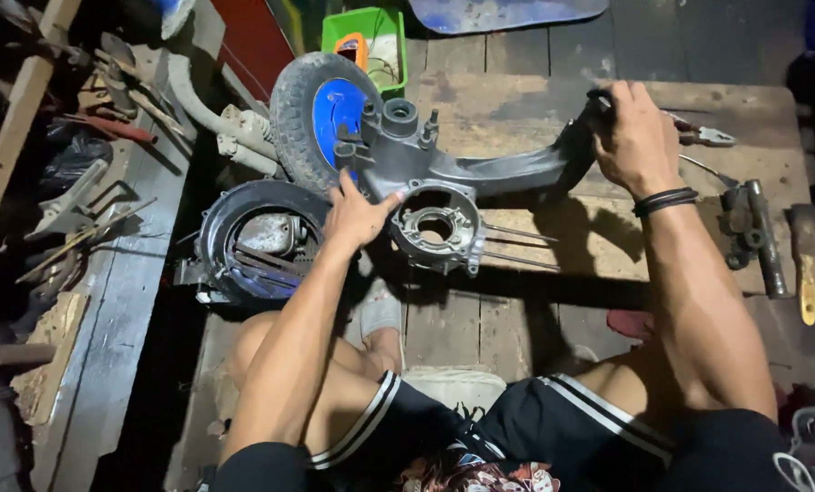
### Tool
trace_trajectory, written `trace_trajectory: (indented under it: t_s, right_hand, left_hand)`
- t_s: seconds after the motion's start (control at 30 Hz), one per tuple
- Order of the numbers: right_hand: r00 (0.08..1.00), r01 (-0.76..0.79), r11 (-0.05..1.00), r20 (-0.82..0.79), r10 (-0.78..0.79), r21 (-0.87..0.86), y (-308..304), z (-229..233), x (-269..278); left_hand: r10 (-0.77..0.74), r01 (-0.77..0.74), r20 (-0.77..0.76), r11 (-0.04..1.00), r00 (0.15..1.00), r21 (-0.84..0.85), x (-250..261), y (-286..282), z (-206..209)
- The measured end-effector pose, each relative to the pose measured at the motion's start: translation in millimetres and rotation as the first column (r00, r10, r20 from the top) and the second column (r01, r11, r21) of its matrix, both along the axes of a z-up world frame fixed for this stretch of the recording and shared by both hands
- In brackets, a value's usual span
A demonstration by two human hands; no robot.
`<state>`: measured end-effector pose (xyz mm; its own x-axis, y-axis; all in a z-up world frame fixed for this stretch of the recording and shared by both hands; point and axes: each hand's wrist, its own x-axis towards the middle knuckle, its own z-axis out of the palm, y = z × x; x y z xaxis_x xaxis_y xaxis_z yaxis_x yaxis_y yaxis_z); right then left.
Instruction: The person cleans the interior and exterior surfaces of a metal mechanical housing using a wire brush. They rotate the part to access different areas and scrub the inside cavity and outer edges.
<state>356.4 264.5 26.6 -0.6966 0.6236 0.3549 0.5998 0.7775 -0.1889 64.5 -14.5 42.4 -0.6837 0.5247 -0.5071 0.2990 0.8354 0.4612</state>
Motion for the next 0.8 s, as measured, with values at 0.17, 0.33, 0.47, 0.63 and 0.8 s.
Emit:
trace_trajectory:
  t_s: [0.17, 0.33, 0.47, 0.63, 0.8]
  right_hand:
    - [1.0, 0.0, 1.0, -0.013, 0.0, 0.001, -25.9, 12.3, 8.9]
    - [0.993, 0.065, 0.996, 0.091, -0.07, 0.055, -46.2, 19.3, 20.6]
    - [1.0, 0.023, 1.0, -0.007, -0.023, -0.016, -55.8, 21.2, 30.1]
    - [0.999, 0.043, 0.999, 0.006, -0.043, 0.014, -55.1, 15.2, 37.6]
    - [0.999, 0.047, 0.999, -0.018, -0.047, -0.014, -51.2, 6.0, 42.8]
  left_hand:
    - [-0.094, 0.108, 0.125, 0.989, 0.988, -0.104, -4.5, 1.0, -26.0]
    - [-0.204, 0.211, 0.114, 0.976, 0.972, -0.057, -11.0, 1.8, -40.5]
    - [-0.262, 0.27, 0.088, 0.958, 0.961, -0.094, -3.9, 4.3, -27.4]
    - [-0.306, 0.31, 0.062, 0.947, 0.95, -0.085, 2.0, 2.8, -15.3]
    - [-0.333, 0.333, 0.02, 0.939, 0.943, -0.09, 5.5, 0.6, -12.8]
